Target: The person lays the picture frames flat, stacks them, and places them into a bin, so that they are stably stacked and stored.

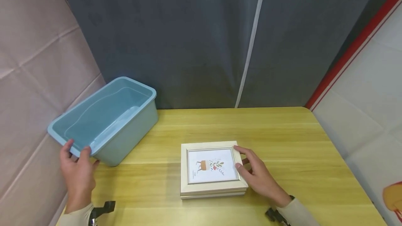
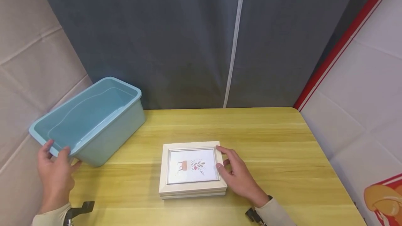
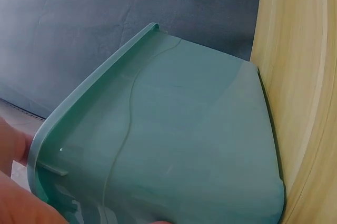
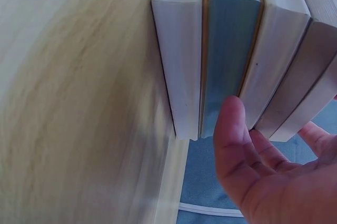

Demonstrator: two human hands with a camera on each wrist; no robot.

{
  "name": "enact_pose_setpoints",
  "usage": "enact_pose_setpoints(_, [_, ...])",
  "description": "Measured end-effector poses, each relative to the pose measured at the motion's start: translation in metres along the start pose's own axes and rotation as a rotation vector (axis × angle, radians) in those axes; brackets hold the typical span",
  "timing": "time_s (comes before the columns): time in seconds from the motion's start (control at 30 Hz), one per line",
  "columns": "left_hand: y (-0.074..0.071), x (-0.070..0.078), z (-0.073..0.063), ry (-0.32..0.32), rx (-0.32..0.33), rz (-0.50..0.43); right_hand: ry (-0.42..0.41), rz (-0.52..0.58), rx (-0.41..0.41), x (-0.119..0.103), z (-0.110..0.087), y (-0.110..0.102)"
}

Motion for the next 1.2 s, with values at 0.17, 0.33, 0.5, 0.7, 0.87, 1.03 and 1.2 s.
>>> enact_pose_setpoints(0.17, [0.003,-0.001,-0.002,-0.008,-0.015,0.012,-0.005,0.002,0.004,0.001,0.001,0.001])
enact_pose_setpoints(0.33, [0.01,-0.001,-0.008,0.006,-0.036,0.031,-0.011,0.003,0.009,0.002,0.002,0.001])
enact_pose_setpoints(0.5, [0.024,-0.002,-0.019,0.037,-0.078,0.025,-0.019,-0.003,0.018,0.003,0.002,0.0])
enact_pose_setpoints(0.7, [0.041,-0.004,-0.029,0.065,-0.145,0.009,-0.024,-0.005,0.021,0.003,0.003,0.0])
enact_pose_setpoints(0.87, [0.054,-0.005,-0.038,0.084,-0.209,0.018,-0.02,0.0,0.021,0.003,0.004,0.0])
enact_pose_setpoints(1.03, [0.065,-0.005,-0.048,0.111,-0.248,0.059,-0.014,-0.004,0.029,0.004,0.004,0.0])
enact_pose_setpoints(1.2, [0.074,-0.006,-0.058,0.137,-0.274,0.067,-0.016,-0.001,0.035,0.004,0.003,-0.001])
Point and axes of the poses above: each hand's wrist, its own z-axis towards the middle knuckle, its own y-axis out of the palm, x = y × z, the point moved 7 cm from there along z, towards the middle knuckle, and after that the axes turned 10 degrees about -x, right-handed, at the moved point
